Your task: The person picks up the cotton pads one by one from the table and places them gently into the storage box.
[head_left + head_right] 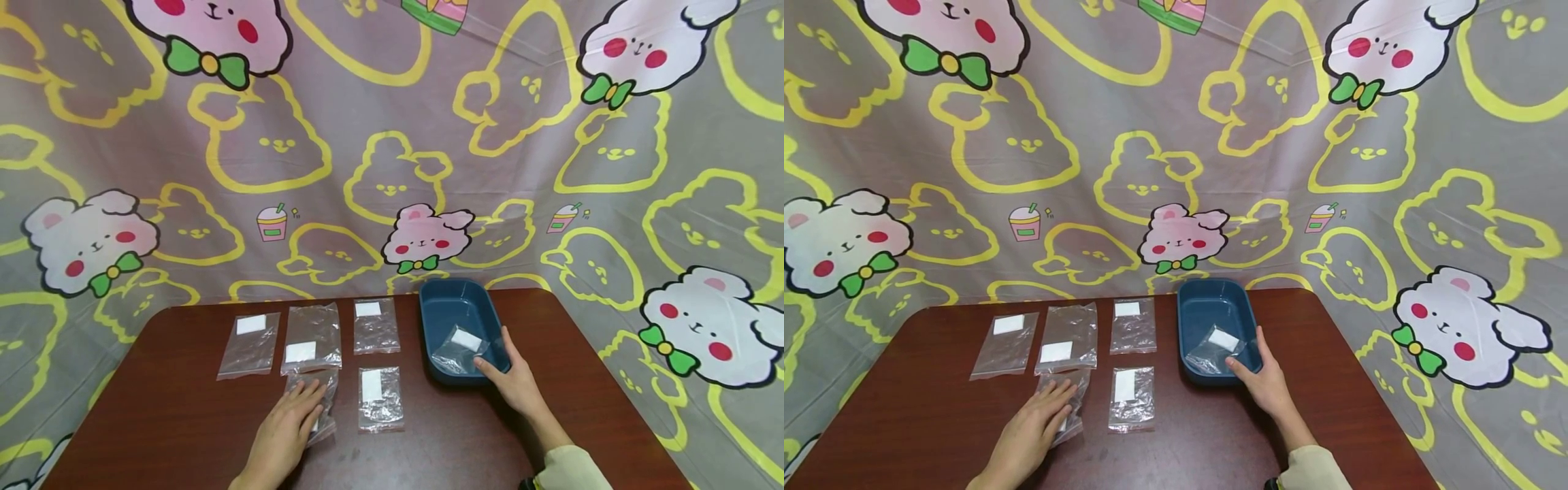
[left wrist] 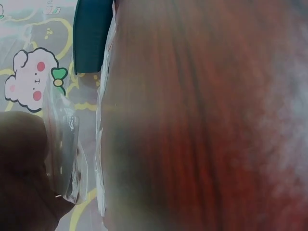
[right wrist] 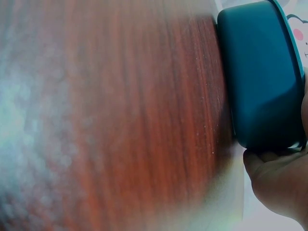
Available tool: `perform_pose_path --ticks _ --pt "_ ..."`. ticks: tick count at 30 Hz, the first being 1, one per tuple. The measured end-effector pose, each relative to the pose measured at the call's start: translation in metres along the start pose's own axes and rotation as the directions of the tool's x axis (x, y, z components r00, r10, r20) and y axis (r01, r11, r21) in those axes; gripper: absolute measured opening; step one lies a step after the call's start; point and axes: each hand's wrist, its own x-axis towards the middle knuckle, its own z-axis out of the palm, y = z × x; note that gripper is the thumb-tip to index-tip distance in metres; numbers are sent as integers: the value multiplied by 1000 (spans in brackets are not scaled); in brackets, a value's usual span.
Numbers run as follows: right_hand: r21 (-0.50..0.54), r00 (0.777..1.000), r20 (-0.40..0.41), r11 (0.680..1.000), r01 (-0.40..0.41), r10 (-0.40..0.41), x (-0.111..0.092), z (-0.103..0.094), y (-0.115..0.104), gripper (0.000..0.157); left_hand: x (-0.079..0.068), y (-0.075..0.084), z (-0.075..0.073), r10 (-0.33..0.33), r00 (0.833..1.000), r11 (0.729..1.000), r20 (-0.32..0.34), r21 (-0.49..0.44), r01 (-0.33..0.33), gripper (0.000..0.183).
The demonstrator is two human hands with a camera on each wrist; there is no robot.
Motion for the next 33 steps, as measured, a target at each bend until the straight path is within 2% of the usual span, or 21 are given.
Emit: perform_pose_path --ticks 16,33 --pt "-9 1000 1 1000 -19 19 0 0 0 102 9 8 -5 -13 1000 1000 7 -5 13 37" --pt "2 1000 -3 1000 -16 16 0 0 1 103 20 19 -4 71 995 997 -63 -6 -71 36"
